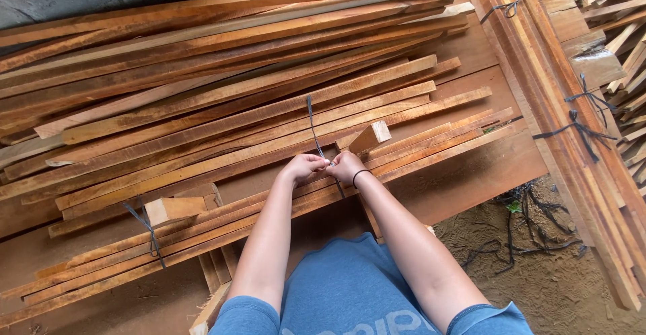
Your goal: The person ties a bundle of wooden planks together using a black string, securing it with a knot. They then lift the bundle and place it on a nearby stack before returning to the workbench to arrange and align additional loose planks.
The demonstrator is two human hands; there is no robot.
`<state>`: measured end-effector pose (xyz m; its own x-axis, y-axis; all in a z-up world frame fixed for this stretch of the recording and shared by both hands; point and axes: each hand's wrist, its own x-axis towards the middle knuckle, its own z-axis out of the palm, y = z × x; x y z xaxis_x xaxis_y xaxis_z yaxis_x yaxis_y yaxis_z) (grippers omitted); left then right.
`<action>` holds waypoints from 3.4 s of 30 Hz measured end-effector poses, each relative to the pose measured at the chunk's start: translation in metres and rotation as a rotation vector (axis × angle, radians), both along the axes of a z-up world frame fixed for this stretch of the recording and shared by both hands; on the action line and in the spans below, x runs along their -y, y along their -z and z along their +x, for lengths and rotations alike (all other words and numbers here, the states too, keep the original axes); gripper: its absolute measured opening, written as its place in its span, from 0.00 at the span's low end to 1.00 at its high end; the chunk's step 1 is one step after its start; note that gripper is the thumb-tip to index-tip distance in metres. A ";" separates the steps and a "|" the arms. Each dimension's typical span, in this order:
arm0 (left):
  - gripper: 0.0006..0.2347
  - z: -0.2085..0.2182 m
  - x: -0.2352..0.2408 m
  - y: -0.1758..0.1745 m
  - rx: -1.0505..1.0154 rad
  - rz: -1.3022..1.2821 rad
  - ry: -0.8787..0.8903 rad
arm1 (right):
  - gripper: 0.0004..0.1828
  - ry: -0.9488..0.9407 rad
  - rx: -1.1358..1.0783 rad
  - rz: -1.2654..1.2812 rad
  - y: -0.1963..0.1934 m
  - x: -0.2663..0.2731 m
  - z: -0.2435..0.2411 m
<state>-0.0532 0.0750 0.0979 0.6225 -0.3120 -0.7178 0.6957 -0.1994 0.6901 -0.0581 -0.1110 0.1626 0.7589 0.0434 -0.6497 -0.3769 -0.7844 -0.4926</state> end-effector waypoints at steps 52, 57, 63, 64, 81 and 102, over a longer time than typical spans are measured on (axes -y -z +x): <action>0.12 0.025 0.036 0.043 0.207 0.628 -0.026 | 0.10 0.752 0.277 0.693 0.026 -0.004 -0.075; 0.13 0.024 0.033 0.014 0.342 0.567 -0.053 | 0.08 0.833 0.187 0.701 0.014 -0.013 -0.066; 0.12 0.033 0.039 0.036 0.268 0.614 -0.012 | 0.11 0.426 0.295 0.481 0.015 0.007 -0.089; 0.12 0.034 0.042 0.034 0.270 0.612 -0.009 | 0.11 0.428 0.297 0.479 0.023 0.010 -0.086; 0.12 0.026 0.027 0.069 0.261 0.658 -0.005 | 0.14 0.888 0.310 1.099 0.002 -0.001 -0.074; 0.21 -0.022 -0.047 -0.054 0.248 0.858 -0.164 | 0.08 0.078 1.002 0.224 -0.052 -0.033 -0.056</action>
